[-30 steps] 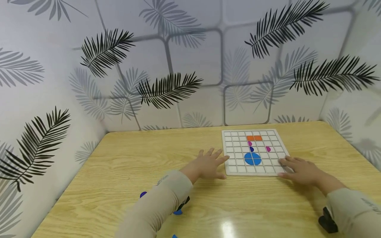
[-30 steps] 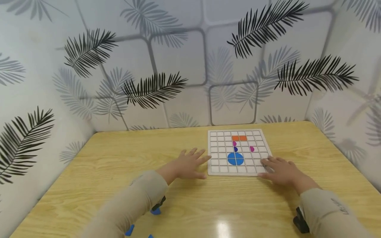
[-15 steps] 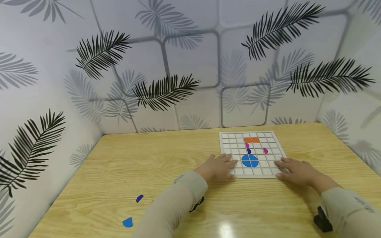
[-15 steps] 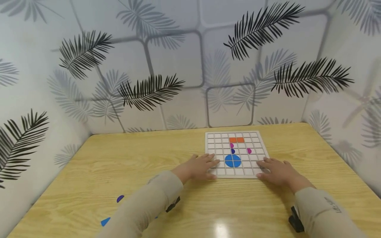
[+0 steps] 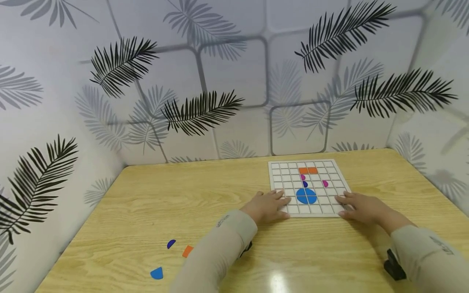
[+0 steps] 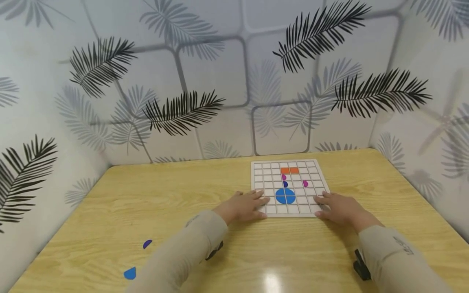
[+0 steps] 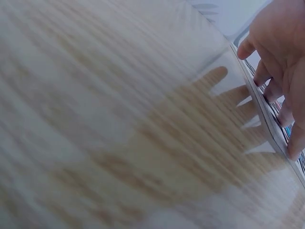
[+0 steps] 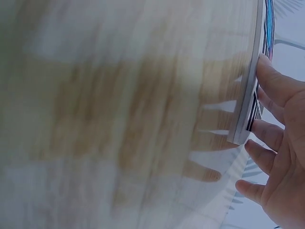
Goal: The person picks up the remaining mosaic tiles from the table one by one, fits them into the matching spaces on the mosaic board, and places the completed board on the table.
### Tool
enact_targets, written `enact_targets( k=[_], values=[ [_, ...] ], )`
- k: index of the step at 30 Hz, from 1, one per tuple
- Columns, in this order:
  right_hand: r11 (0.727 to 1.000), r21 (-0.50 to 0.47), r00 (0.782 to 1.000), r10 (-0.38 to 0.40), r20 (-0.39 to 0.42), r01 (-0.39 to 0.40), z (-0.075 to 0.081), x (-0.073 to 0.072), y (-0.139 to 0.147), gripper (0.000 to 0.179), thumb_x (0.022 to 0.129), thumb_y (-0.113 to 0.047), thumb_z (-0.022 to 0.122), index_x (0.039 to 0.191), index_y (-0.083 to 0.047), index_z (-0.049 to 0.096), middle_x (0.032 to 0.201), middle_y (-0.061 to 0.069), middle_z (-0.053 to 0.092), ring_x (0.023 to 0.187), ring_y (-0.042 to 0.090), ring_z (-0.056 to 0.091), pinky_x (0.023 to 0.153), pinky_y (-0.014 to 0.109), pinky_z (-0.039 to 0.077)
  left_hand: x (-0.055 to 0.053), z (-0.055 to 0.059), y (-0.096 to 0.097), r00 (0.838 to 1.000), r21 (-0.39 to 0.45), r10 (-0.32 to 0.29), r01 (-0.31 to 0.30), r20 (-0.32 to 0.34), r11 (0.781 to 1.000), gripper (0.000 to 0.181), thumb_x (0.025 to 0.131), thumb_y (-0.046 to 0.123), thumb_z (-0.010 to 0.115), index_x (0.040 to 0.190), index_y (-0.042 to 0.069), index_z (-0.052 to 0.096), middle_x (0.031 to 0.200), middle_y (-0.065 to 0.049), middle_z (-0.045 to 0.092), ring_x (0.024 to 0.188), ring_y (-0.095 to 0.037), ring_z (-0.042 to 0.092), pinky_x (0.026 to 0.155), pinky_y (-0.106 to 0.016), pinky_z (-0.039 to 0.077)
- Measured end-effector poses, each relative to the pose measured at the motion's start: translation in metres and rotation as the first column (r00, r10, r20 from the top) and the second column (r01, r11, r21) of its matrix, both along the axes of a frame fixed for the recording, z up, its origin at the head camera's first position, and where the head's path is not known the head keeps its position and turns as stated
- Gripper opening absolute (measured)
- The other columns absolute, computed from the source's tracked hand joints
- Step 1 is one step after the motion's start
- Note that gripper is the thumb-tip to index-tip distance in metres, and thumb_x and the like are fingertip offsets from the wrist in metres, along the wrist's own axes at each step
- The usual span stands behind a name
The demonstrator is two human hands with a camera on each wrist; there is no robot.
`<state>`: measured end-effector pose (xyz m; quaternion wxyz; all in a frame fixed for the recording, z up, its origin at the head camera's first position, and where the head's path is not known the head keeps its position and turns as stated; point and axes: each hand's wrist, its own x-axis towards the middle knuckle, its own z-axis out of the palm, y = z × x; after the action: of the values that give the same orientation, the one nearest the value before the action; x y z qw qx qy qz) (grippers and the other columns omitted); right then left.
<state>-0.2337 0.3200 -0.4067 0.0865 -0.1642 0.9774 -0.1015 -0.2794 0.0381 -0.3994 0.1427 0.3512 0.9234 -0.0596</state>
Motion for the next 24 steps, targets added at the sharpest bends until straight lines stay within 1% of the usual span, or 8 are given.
enact_targets(
  k=[4, 9, 15, 18, 21, 24],
  values=[
    [1.0, -0.02, 1.0, -0.012, 0.013, 0.012, 0.003, -0.002, 0.0, 0.064, 0.08, -0.05, 0.049, 0.123, -0.002, 0.045, 0.124, 0.032, 0.034, 0.111, 0.048, 0.03, 0.084, 0.057, 0.027, -0.002, 0.004, 0.001, 1.0, -0.001, 0.012, -0.012, 0.011, 1.0, 0.057, 0.085, 0.056, 0.029, 0.136, 0.035, 0.016, 0.142, 0.009, 0.01, 0.128, -0.011, 0.008, 0.1, -0.042, 0.013],
    [0.999, -0.037, 1.0, -0.014, 0.02, 0.015, 0.003, -0.001, 0.001, 0.066, 0.079, -0.05, 0.05, 0.123, -0.001, 0.046, 0.123, 0.033, 0.034, 0.11, 0.049, 0.03, 0.084, 0.058, 0.027, -0.001, 0.007, 0.003, 0.999, -0.018, 0.009, -0.008, 0.035, 1.0, 0.053, 0.088, 0.051, 0.03, 0.136, 0.035, 0.016, 0.142, 0.01, 0.011, 0.128, -0.01, 0.008, 0.1, -0.041, 0.013],
    [0.997, -0.071, 1.0, 0.0, -0.002, 0.0, 0.0, 0.003, -0.001, 0.064, 0.079, -0.049, 0.051, 0.121, -0.001, 0.047, 0.123, 0.032, 0.035, 0.11, 0.049, 0.032, 0.084, 0.057, 0.028, 0.0, 0.005, 0.001, 0.999, -0.025, 0.018, -0.017, 0.047, 1.0, 0.053, 0.088, 0.05, 0.032, 0.136, 0.035, 0.018, 0.142, 0.01, 0.012, 0.128, -0.01, 0.01, 0.1, -0.042, 0.013],
    [0.997, -0.076, 1.0, 0.012, -0.01, -0.013, -0.002, 0.004, -0.004, 0.062, 0.079, -0.047, 0.053, 0.12, -0.001, 0.048, 0.122, 0.032, 0.036, 0.11, 0.048, 0.033, 0.084, 0.056, 0.028, 0.0, 0.001, -0.002, 0.998, -0.029, 0.02, -0.019, 0.052, 0.999, 0.054, 0.087, 0.051, 0.032, 0.136, 0.035, 0.018, 0.142, 0.01, 0.012, 0.128, -0.011, 0.01, 0.1, -0.042, 0.014],
    [0.997, -0.073, 0.999, 0.026, -0.029, -0.028, -0.002, 0.006, -0.007, 0.06, 0.079, -0.045, 0.054, 0.119, 0.0, 0.049, 0.121, 0.032, 0.038, 0.109, 0.048, 0.035, 0.083, 0.055, 0.03, 0.0, -0.001, -0.006, 0.998, -0.019, 0.022, -0.021, 0.057, 1.0, 0.055, 0.086, 0.052, 0.032, 0.136, 0.036, 0.017, 0.142, 0.01, 0.011, 0.128, -0.011, 0.009, 0.1, -0.042, 0.013],
    [0.997, -0.068, 0.998, 0.038, -0.052, -0.042, 0.001, 0.007, -0.009, 0.059, 0.079, -0.044, 0.055, 0.119, 0.0, 0.05, 0.119, 0.033, 0.039, 0.108, 0.047, 0.036, 0.083, 0.055, 0.031, 0.0, 0.001, -0.01, 0.997, -0.007, 0.026, -0.025, 0.066, 1.0, 0.055, 0.086, 0.053, 0.033, 0.136, 0.037, 0.016, 0.142, 0.011, 0.01, 0.128, -0.01, 0.007, 0.1, -0.042, 0.012]
  ],
)
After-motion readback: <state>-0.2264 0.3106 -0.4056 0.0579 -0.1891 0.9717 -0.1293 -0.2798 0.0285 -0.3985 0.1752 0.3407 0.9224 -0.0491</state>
